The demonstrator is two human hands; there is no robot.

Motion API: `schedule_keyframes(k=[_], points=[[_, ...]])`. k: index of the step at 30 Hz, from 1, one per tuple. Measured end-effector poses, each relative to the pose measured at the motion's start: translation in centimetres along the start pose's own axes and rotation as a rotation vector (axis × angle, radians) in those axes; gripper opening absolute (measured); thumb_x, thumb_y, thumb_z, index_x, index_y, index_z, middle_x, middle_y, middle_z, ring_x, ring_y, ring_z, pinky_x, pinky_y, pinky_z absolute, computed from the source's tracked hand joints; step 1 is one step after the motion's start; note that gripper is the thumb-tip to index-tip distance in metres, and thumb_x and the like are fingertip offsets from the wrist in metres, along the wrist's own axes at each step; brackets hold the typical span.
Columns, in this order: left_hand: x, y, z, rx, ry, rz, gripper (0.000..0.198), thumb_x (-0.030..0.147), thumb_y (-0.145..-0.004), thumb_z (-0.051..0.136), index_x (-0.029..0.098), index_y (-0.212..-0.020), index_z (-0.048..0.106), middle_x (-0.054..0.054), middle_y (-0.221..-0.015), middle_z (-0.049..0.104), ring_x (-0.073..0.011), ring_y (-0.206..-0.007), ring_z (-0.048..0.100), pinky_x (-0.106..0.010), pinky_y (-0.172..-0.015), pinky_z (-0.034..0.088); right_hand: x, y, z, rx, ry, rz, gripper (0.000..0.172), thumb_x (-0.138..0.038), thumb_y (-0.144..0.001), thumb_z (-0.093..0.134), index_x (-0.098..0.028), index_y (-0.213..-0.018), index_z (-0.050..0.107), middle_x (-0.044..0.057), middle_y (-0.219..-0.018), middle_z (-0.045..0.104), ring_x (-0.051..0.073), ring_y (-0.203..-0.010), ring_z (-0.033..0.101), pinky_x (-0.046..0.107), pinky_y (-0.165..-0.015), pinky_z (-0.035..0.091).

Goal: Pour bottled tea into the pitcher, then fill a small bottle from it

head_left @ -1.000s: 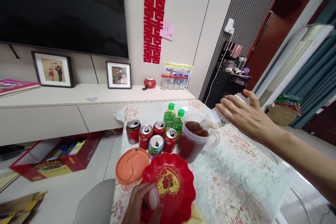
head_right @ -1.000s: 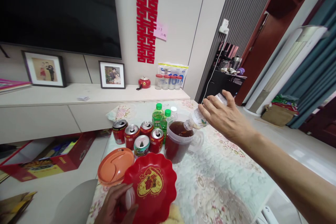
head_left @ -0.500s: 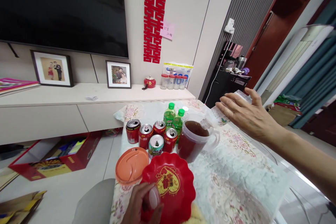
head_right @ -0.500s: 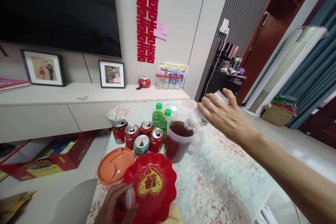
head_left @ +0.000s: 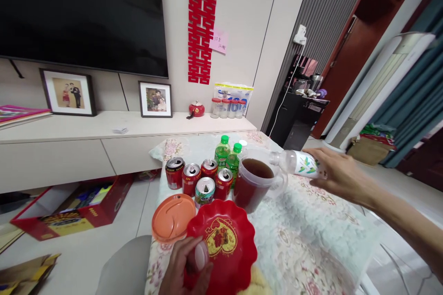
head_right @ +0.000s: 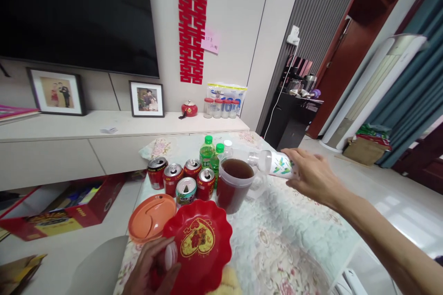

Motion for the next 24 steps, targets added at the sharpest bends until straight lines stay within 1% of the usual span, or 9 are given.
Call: schedule_keyframes(k=[2,5,7,9,11,13,16,19,24], points=[[0.6,-0.4,-0.4,-0.028,0.062,-0.095,0.037,0.045,-0.084,0.075,0.023,-0.113,0.073,-0.01,-0.113,0.075,-0.0286,-0.102,0.074,-0.038,-0.084,0.063,0.7,2.2,1.3,-0.071,-0.311,0.125,0.062,-0.035,-0.082,0.067,-0.022,-0.141,0.053,0.014,-0.135,0.067,0.036,-0.115,0.066,0.049,-0.093,0.054],[2.6,-1.3,-0.8,-0.099,0.26,-0.292,0.045,0.051,-0.084,0.076,0.022,-0.119,0.07,-0.011,-0.115,0.073,-0.025,-0.091,0.073,-0.037,-0.08,0.062,-0.2,6.4,4.0,-0.148,-0.69,0.209,0.076,-0.05,-0.079,0.077,-0.027,-0.147,0.052,0.012,-0.144,0.063,0.04,-0.12,0.064,0.051,-0.098,0.055],[4.2,-2.1,-0.3,-0.201,0.505,-0.414,0.051,0.053,-0.085,0.075,0.023,-0.125,0.066,-0.01,-0.109,0.074,-0.0247,-0.091,0.073,-0.036,-0.081,0.06,-2.3,9.2,5.9,-0.195,-0.911,0.205,0.082,-0.051,-0.076,0.08,-0.027,-0.149,0.051,0.012,-0.142,0.064,0.041,-0.123,0.062,0.051,-0.101,0.054],[5.8,-3.0,0.6,-0.319,0.737,-0.472,0.053,0.053,-0.082,0.08,0.023,-0.124,0.067,-0.009,-0.105,0.075,-0.0243,-0.095,0.071,-0.034,-0.082,0.057,-5.2,11.3,7.7,-0.31,-1.037,0.209,0.077,-0.052,-0.079,0.077,-0.028,-0.149,0.053,0.012,-0.13,0.07,0.041,-0.118,0.064,0.049,-0.095,0.056],[6.9,-3.9,1.3,-0.4,0.873,-0.501,0.053,0.048,-0.077,0.086,0.024,-0.12,0.069,-0.007,-0.102,0.075,-0.0213,-0.094,0.07,-0.03,-0.083,0.055,-8.2,12.5,8.8,-0.366,-1.141,0.173,0.078,-0.053,-0.075,0.079,-0.028,-0.146,0.057,0.012,-0.125,0.072,0.042,-0.117,0.064,0.048,-0.09,0.056],[7.8,-4.6,1.8,-0.468,0.946,-0.493,0.051,0.045,-0.075,0.089,0.024,-0.118,0.07,-0.005,-0.1,0.075,-0.0197,-0.093,0.07,-0.029,-0.084,0.053,-10.7,12.8,9.6,-0.413,-1.229,0.143,0.078,-0.051,-0.073,0.08,-0.03,-0.145,0.059,0.01,-0.126,0.071,0.041,-0.118,0.062,0.046,-0.09,0.055],[8.7,-5.5,1.9,-0.529,0.911,-0.454,0.052,0.046,-0.074,0.09,0.024,-0.118,0.071,-0.006,-0.101,0.075,-0.0209,-0.094,0.069,-0.031,-0.086,0.052,-12.4,12.6,10.4,-0.456,-1.331,0.131,0.078,-0.042,-0.074,0.08,-0.031,-0.148,0.057,0.007,-0.124,0.07,0.039,-0.121,0.059,0.044,-0.094,0.051],[9.6,-6.5,1.3,-0.538,0.748,-0.379,0.053,0.05,-0.075,0.088,0.023,-0.118,0.072,-0.006,-0.1,0.074,-0.0209,-0.089,0.067,-0.032,-0.082,0.052,-12.6,12.6,10.8,-0.477,-1.388,0.129,0.079,-0.038,-0.074,0.08,-0.03,-0.149,0.056,0.005,-0.115,0.072,0.036,-0.117,0.06,0.041,-0.092,0.049],[11.3,-8.6,0.2,-0.542,0.527,-0.178,0.05,0.055,-0.071,0.089,0.023,-0.108,0.079,-0.003,-0.094,0.069,-0.0156,-0.076,0.059,-0.029,-0.071,0.05,-12.7,12.8,10.8,-0.543,-1.444,0.155,0.082,-0.039,-0.072,0.081,-0.027,-0.149,0.056,0.005,-0.108,0.074,0.031,-0.1,0.064,0.037,-0.081,0.051]])
Point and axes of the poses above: each hand's wrist, its own y-axis away from the middle knuckle, its own z-axis out of the palm, x = y × z, the point moved 4 cm from there along -y, towards the middle knuckle
